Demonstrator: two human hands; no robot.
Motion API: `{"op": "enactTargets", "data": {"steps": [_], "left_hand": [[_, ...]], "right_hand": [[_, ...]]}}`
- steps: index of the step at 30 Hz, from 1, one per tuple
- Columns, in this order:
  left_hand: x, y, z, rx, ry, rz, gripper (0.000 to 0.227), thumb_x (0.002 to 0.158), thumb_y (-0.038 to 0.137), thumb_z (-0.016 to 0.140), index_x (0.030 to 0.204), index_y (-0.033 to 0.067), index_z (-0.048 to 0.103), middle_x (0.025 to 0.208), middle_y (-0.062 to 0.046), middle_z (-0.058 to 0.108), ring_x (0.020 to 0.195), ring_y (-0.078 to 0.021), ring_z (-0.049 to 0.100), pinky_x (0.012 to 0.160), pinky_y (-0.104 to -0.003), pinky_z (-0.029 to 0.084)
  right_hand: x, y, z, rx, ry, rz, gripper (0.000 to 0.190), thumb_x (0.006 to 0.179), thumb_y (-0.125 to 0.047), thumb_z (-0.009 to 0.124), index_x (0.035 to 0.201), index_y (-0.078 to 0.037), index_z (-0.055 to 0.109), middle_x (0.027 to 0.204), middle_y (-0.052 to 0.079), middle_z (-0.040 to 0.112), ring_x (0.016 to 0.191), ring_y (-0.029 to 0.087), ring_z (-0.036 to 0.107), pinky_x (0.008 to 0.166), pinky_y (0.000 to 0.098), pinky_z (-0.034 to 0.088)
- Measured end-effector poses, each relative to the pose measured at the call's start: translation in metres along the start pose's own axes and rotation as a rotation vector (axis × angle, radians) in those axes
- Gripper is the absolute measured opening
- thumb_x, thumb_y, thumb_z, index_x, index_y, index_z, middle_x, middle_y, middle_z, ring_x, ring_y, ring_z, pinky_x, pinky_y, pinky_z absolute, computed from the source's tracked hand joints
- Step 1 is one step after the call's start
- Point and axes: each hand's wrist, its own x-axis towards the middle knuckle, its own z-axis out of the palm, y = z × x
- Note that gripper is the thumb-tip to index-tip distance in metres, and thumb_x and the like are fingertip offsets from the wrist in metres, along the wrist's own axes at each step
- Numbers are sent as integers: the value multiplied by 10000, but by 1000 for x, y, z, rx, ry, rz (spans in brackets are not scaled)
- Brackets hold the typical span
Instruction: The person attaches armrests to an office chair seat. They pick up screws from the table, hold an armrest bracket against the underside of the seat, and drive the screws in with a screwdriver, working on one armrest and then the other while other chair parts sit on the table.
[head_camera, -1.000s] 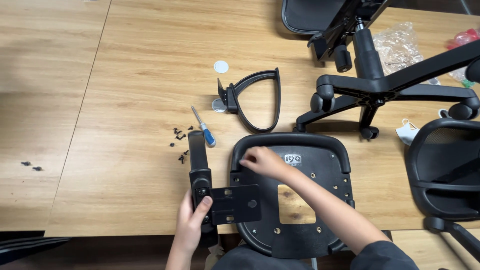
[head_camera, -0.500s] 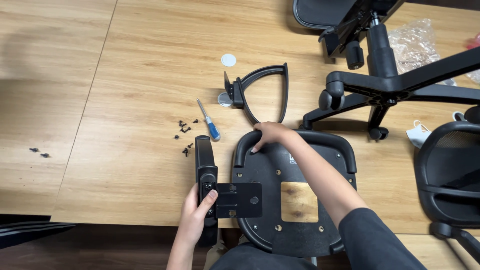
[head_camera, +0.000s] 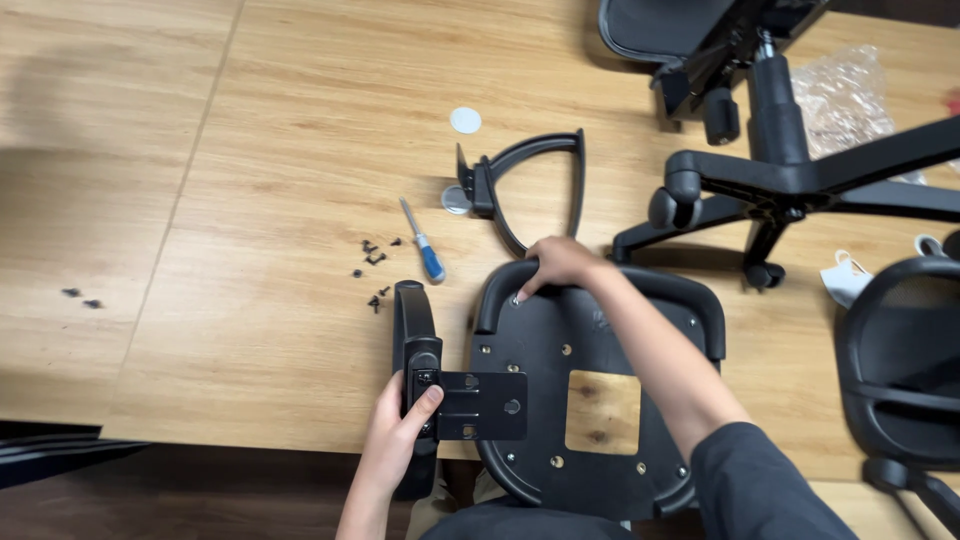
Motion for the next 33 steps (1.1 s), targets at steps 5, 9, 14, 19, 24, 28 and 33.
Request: {"op": "enactTargets", "data": {"steps": [5, 9, 14, 19, 24, 28, 33], "left_hand": [[10, -10, 8, 61, -81, 17, 494, 755, 266, 849, 1108, 4, 624, 936, -72, 697, 877, -157, 661, 794, -305, 552], [6, 15, 29, 128, -105, -25, 588, 672, 193, 888, 1150, -9, 612, 967, -87, 711, 897, -170, 697, 809, -316, 569], [8, 35, 46, 77, -113, -20, 571, 676, 201, 871, 1146, -7, 622, 969, -83, 733, 881, -167, 713, 801, -315, 579], [17, 34, 50, 162, -85, -65, 544, 668, 209, 881, 1094, -17, 627, 922, -101, 729, 833, -187, 722, 761, -317, 587], [23, 25, 53, 304, -27, -50, 580, 647, 234, 898, 1088, -6, 607, 924, -100, 726, 842, -180, 741, 774, -309, 599], [33, 10, 49, 307, -2, -44, 591, 642, 213, 912, 1094, -12, 606, 931, -106, 714, 849, -185, 728, 782, -316, 595], [42, -10, 40, 189, -41, -93, 619, 610, 126, 909, 1127, -10, 597, 961, -110, 709, 858, -196, 728, 790, -323, 604]], "right_hand": [[-50, 0, -54, 137, 87, -142, 676, 524, -454, 928, 1056, -60, 790, 923, 123, 791, 877, 262, 755, 821, 360, 573], [-84, -14, -84, 206, 140, -213, 691, 516, -422, 941, 1078, -56, 774, 893, 112, 792, 858, 244, 762, 808, 338, 581], [-91, -27, -87, 159, 117, -192, 704, 505, -426, 947, 1074, -52, 772, 883, 112, 789, 840, 251, 758, 787, 342, 586], [-94, -30, -89, 138, 121, -236, 715, 497, -439, 957, 1062, -41, 775, 883, 116, 789, 830, 257, 759, 792, 338, 581], [-93, -33, -89, 140, 96, -243, 726, 490, -444, 950, 1067, -42, 771, 870, 115, 791, 814, 253, 764, 773, 337, 591], [-97, -39, -93, 126, 97, -264, 711, 491, -436, 947, 1056, -38, 778, 862, 118, 790, 804, 253, 763, 768, 339, 584], [-98, -40, -91, 101, 79, -229, 703, 497, -405, 943, 1063, -25, 768, 833, 124, 782, 770, 256, 759, 742, 336, 590]]}}
